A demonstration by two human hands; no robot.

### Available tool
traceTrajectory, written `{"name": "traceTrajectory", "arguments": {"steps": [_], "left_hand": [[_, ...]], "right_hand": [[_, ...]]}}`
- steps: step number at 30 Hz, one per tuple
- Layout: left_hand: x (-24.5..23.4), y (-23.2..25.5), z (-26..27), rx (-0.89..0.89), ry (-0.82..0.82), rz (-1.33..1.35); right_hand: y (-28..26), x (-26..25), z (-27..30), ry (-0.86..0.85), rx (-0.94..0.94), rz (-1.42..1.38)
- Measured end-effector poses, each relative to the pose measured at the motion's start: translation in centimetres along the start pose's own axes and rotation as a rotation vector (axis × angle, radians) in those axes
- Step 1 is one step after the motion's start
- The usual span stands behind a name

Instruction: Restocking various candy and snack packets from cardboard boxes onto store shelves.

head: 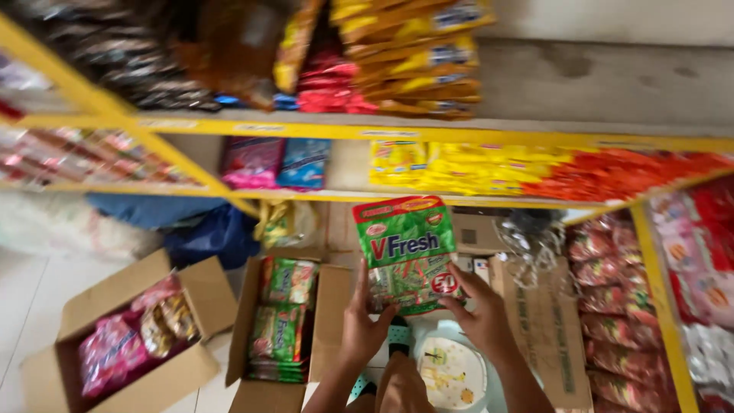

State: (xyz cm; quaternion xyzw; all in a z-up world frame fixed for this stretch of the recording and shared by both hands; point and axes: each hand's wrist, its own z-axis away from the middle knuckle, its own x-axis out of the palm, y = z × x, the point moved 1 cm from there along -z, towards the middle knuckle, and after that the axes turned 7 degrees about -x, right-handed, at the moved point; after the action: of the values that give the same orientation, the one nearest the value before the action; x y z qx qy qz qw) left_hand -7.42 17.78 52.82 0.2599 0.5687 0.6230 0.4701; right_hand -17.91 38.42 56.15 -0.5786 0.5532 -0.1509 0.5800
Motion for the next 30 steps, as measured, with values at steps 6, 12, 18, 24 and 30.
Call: {"name": "traceTrajectory", "arguments": {"steps": [6, 12, 18, 24, 30], "left_hand": [[8.5, 7.4, -3.0, 0.25, -0.243, 0.097], [16.1, 14.9, -6.6, 0.444, -0.426, -0.001], [21.6, 18.0, -12.8, 0.338, -0.439, -0.041], [22.0, 19.5, -20.6, 0.563, -0.128, -0.08], [19.7, 20.6, -25.5, 0.594, 0.188, -0.307]], "right_hand": [[2.9, -10.0, 0.5, 0.175, -0.015, 0.156], [4.3, -19.2, -2.2, 0.288, 0.108, 0.293], [8.0, -24.6, -7.0, 0.358, 0.033, 0.147], [10.5, -25.4, -17.4, 0.283, -0.154, 0.137], [12.8, -21.4, -26.3, 0.207, -0.249, 0.079]]}}
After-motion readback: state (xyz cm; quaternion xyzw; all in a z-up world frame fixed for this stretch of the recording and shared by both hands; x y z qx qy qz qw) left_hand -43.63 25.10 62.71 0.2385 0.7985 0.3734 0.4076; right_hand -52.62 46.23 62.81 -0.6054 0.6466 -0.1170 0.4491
